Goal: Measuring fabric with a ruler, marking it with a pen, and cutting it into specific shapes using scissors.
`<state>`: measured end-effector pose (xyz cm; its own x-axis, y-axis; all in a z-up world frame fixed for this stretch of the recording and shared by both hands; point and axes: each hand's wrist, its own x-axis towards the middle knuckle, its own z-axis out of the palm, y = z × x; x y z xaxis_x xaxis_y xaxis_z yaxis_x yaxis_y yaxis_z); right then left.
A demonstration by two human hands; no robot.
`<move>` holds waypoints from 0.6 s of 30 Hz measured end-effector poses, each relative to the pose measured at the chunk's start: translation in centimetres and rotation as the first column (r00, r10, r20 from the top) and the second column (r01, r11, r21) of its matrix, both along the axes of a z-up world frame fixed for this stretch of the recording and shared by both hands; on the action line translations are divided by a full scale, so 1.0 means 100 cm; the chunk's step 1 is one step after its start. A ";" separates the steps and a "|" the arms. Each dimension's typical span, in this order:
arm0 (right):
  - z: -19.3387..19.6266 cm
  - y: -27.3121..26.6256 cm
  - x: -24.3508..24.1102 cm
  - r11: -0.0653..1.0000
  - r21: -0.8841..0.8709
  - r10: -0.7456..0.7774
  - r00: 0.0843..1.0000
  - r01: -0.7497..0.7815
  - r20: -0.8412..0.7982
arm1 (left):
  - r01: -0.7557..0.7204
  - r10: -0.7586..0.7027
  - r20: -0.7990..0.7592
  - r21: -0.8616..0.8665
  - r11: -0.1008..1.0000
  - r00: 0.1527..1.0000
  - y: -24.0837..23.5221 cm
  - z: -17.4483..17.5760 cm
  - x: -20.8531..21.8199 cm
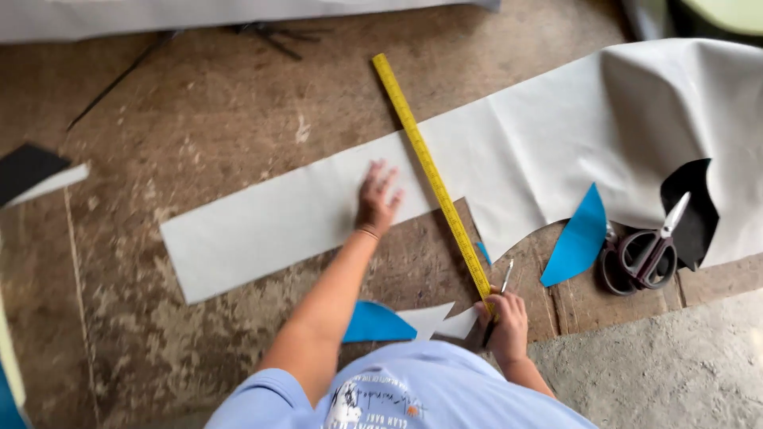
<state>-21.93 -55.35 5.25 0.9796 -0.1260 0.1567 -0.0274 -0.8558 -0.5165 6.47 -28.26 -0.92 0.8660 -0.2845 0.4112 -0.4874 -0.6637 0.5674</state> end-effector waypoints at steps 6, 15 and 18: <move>0.000 -0.020 0.005 0.910 0.392 -0.222 0.958 0.136 0.183 | -0.709 0.699 0.124 0.070 0.702 0.705 0.233 0.002 -0.049; 0.045 -0.043 0.060 0.908 0.418 -0.167 0.912 -0.006 0.375 | -0.872 0.970 -0.204 0.440 0.214 0.135 0.347 0.057 -0.154; 0.056 -0.038 0.074 0.945 0.328 -0.150 0.887 -0.001 0.436 | -0.850 0.953 -0.284 0.473 0.231 0.101 0.334 0.059 -0.154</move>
<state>-14.55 -59.18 10.85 0.7973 -0.3118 0.5168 0.2149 -0.6535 -0.7258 -8.92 5.11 4.95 0.5415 0.8398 -0.0378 0.8084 -0.5079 0.2975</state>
